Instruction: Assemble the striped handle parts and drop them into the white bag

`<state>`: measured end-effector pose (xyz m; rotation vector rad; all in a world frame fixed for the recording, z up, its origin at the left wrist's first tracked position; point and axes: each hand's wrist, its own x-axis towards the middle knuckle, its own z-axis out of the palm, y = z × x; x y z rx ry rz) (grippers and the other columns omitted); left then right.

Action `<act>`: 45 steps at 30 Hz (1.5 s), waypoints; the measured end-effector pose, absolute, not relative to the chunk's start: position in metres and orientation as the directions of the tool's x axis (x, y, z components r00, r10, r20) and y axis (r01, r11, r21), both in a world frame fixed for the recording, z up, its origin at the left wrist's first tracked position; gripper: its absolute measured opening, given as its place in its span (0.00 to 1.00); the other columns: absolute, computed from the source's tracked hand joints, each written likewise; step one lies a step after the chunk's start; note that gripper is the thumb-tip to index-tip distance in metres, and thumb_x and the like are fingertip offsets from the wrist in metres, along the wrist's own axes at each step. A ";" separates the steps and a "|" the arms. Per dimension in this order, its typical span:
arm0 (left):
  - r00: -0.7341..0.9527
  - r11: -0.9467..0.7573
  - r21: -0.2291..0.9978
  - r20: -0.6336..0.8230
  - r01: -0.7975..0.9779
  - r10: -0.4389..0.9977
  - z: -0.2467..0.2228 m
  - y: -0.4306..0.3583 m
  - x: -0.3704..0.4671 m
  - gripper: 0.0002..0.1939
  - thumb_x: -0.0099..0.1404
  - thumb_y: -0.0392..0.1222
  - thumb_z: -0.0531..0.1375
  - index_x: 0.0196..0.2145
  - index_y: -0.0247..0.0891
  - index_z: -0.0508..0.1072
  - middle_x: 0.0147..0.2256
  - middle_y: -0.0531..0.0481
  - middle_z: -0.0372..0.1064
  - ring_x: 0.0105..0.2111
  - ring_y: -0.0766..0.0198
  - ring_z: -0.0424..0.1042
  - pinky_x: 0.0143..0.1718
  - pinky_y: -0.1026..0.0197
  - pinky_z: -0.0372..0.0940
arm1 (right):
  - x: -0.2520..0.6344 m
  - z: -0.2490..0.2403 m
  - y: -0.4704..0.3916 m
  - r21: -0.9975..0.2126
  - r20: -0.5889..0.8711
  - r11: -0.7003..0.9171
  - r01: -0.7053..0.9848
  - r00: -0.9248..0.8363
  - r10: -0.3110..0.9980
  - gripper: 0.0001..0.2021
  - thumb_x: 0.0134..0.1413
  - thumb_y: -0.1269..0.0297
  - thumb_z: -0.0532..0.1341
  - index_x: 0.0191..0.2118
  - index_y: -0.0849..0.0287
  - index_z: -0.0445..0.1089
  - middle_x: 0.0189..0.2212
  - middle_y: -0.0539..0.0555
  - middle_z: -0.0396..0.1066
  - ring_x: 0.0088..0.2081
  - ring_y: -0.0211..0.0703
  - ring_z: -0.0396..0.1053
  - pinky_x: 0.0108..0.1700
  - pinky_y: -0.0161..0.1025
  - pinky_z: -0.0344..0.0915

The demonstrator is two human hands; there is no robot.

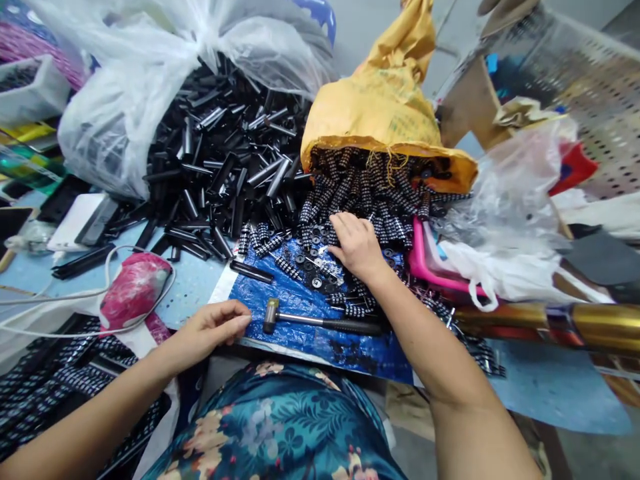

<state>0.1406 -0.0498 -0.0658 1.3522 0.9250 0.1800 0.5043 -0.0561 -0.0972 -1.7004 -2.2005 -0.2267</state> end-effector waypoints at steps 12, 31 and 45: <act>0.443 0.452 0.838 -0.295 -0.304 0.846 -0.069 -0.077 0.228 0.20 0.61 0.56 0.67 0.43 0.37 0.77 0.43 0.48 0.74 0.44 0.64 0.72 0.46 0.65 0.66 | 0.361 -0.085 -0.151 -0.295 0.701 0.540 0.788 -0.205 0.683 0.22 0.75 0.59 0.61 0.67 0.55 0.59 0.58 0.61 0.67 0.61 0.57 0.62 0.62 0.54 0.61; 0.532 0.659 0.721 -0.480 -0.212 0.697 -0.068 -0.068 0.202 0.27 0.59 0.57 0.67 0.46 0.33 0.69 0.25 0.53 0.68 0.17 0.72 0.61 0.17 0.70 0.52 | 0.483 -0.124 -0.035 0.019 0.147 0.199 0.980 -0.199 0.969 0.08 0.67 0.73 0.58 0.47 0.63 0.73 0.42 0.61 0.69 0.42 0.56 0.65 0.46 0.46 0.64; 0.674 0.565 0.824 -0.388 -0.052 0.629 -0.071 -0.083 0.206 0.22 0.64 0.57 0.64 0.41 0.34 0.70 0.26 0.53 0.69 0.18 0.74 0.62 0.20 0.69 0.53 | 0.361 -0.099 -0.136 -0.939 -0.057 0.049 -0.341 0.294 0.954 0.17 0.64 0.46 0.68 0.42 0.53 0.67 0.38 0.53 0.75 0.40 0.51 0.75 0.43 0.47 0.78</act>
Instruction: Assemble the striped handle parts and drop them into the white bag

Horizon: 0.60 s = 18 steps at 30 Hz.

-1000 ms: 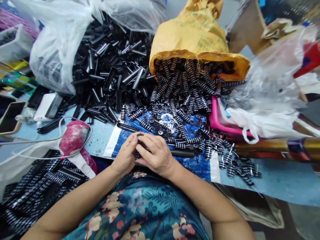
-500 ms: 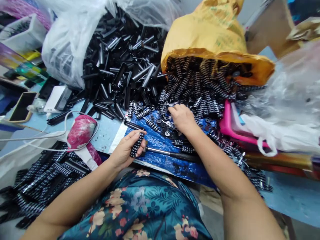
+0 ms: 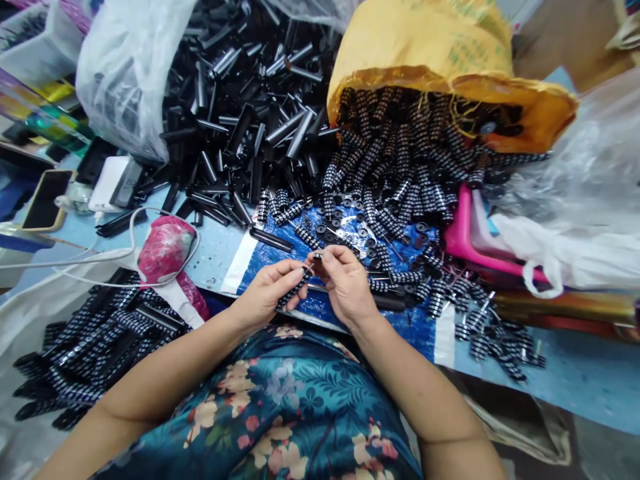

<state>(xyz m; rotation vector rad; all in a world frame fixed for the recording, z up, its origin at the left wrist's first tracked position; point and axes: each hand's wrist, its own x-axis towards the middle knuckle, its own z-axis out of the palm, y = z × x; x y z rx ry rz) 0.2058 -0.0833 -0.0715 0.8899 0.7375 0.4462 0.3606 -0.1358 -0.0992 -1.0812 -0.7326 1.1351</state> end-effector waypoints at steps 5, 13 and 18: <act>0.652 0.526 0.850 -0.391 -0.015 0.650 -0.072 -0.090 0.206 0.22 0.63 0.58 0.64 0.39 0.34 0.70 0.25 0.53 0.68 0.18 0.74 0.61 0.20 0.68 0.54 | 0.350 -0.106 -0.147 -0.875 -0.142 -0.008 -0.485 0.240 0.960 0.18 0.62 0.47 0.69 0.42 0.53 0.66 0.40 0.54 0.76 0.43 0.54 0.75 0.46 0.52 0.77; 0.638 0.499 0.866 -0.392 0.014 0.663 -0.068 -0.096 0.202 0.24 0.61 0.59 0.65 0.39 0.34 0.70 0.24 0.54 0.67 0.16 0.74 0.59 0.18 0.68 0.51 | 0.348 -0.108 -0.154 -0.879 -0.106 0.021 -0.477 0.238 0.965 0.17 0.63 0.47 0.69 0.43 0.52 0.65 0.42 0.54 0.76 0.45 0.54 0.75 0.47 0.53 0.77; 0.632 0.512 0.859 -0.400 0.006 0.664 -0.071 -0.099 0.204 0.23 0.61 0.60 0.64 0.39 0.34 0.70 0.25 0.54 0.66 0.17 0.74 0.59 0.18 0.68 0.50 | 0.348 -0.110 -0.157 -0.950 0.019 0.105 -0.295 0.282 0.959 0.16 0.67 0.48 0.67 0.44 0.53 0.65 0.44 0.56 0.75 0.46 0.53 0.75 0.52 0.53 0.75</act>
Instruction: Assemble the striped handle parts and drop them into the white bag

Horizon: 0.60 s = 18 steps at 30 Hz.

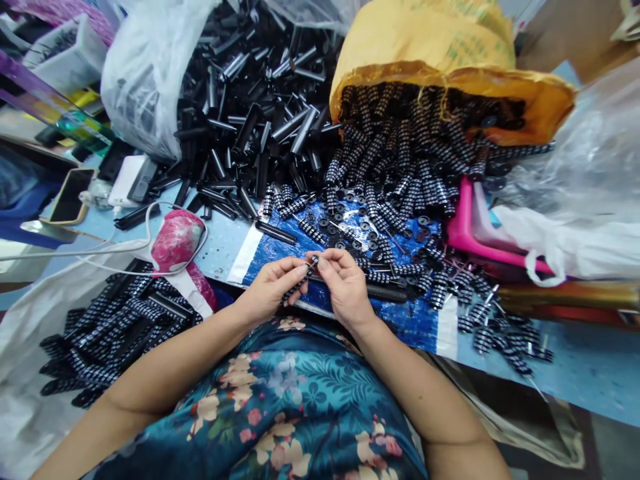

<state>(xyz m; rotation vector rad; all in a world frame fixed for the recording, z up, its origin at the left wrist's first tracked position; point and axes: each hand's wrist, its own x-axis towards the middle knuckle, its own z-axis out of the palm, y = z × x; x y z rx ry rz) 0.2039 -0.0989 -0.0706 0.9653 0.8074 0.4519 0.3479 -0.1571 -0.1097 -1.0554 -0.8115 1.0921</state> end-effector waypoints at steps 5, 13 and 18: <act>0.604 0.599 0.791 -0.418 -0.125 0.678 -0.075 -0.100 0.210 0.22 0.62 0.57 0.65 0.37 0.36 0.67 0.26 0.54 0.66 0.20 0.74 0.60 0.22 0.69 0.54 | 0.356 -0.100 -0.164 -0.870 0.403 0.330 0.367 0.142 0.904 0.33 0.63 0.42 0.70 0.63 0.56 0.61 0.66 0.65 0.53 0.65 0.64 0.55 0.62 0.61 0.63; 0.631 0.385 0.923 -0.299 0.001 0.716 -0.076 -0.092 0.205 0.18 0.67 0.55 0.59 0.43 0.36 0.70 0.33 0.49 0.70 0.30 0.65 0.68 0.34 0.62 0.63 | 0.359 -0.099 -0.165 -0.690 0.502 0.456 0.563 -0.082 0.861 0.37 0.66 0.55 0.69 0.71 0.57 0.52 0.65 0.66 0.51 0.63 0.66 0.57 0.62 0.62 0.64; 0.586 -0.461 0.731 0.104 0.503 0.804 -0.076 -0.037 0.180 0.13 0.69 0.46 0.57 0.44 0.36 0.75 0.44 0.39 0.72 0.47 0.51 0.68 0.52 0.50 0.59 | 0.369 -0.102 -0.171 -0.835 0.353 0.316 0.450 -0.003 0.936 0.35 0.60 0.52 0.72 0.67 0.55 0.59 0.65 0.64 0.53 0.64 0.65 0.56 0.62 0.62 0.64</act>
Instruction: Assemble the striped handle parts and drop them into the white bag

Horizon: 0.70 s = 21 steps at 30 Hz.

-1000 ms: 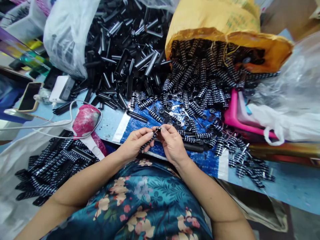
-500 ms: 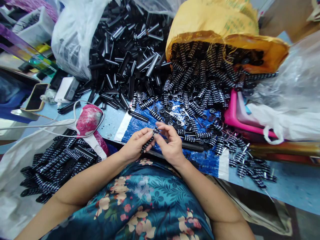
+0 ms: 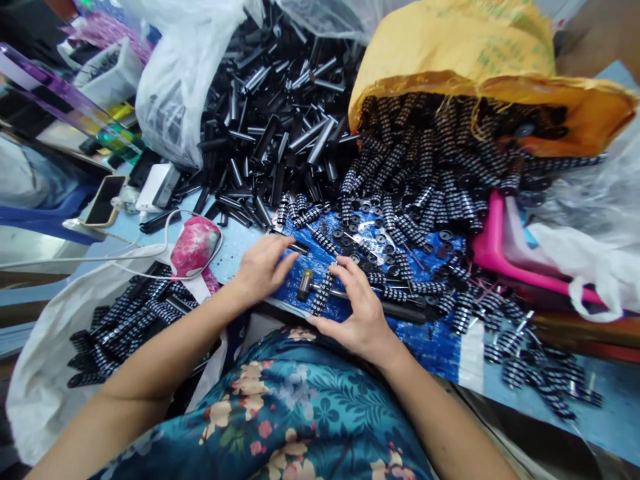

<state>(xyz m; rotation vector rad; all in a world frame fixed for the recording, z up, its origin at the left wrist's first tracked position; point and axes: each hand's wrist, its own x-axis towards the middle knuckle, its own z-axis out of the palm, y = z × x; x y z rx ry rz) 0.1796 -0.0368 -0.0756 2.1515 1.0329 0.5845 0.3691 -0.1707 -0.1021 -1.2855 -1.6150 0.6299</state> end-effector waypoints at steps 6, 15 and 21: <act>0.748 -0.730 0.269 0.049 0.629 0.662 -0.089 0.007 0.172 0.12 0.69 0.40 0.53 0.28 0.38 0.70 0.32 0.39 0.68 0.40 0.49 0.65 0.42 0.49 0.59 | 0.368 -0.102 -0.170 -0.879 0.326 0.301 0.370 0.007 0.945 0.41 0.52 0.52 0.77 0.65 0.55 0.59 0.62 0.64 0.57 0.64 0.62 0.57 0.65 0.57 0.60; 0.406 0.330 0.938 -0.344 0.106 0.847 -0.068 -0.060 0.208 0.19 0.66 0.57 0.58 0.41 0.37 0.68 0.24 0.56 0.63 0.18 0.70 0.55 0.22 0.65 0.53 | 0.366 -0.084 -0.161 -0.637 0.592 0.541 0.549 -0.101 0.800 0.45 0.53 0.62 0.76 0.69 0.56 0.50 0.64 0.67 0.51 0.63 0.63 0.57 0.61 0.56 0.66; 0.387 0.642 0.732 -0.536 -0.230 0.750 -0.061 -0.091 0.221 0.24 0.48 0.54 0.74 0.35 0.34 0.76 0.30 0.51 0.74 0.29 0.67 0.70 0.35 0.64 0.67 | 0.359 -0.088 -0.154 -0.623 0.624 0.560 0.546 -0.085 0.776 0.47 0.55 0.62 0.76 0.70 0.56 0.47 0.64 0.67 0.51 0.63 0.63 0.56 0.63 0.57 0.63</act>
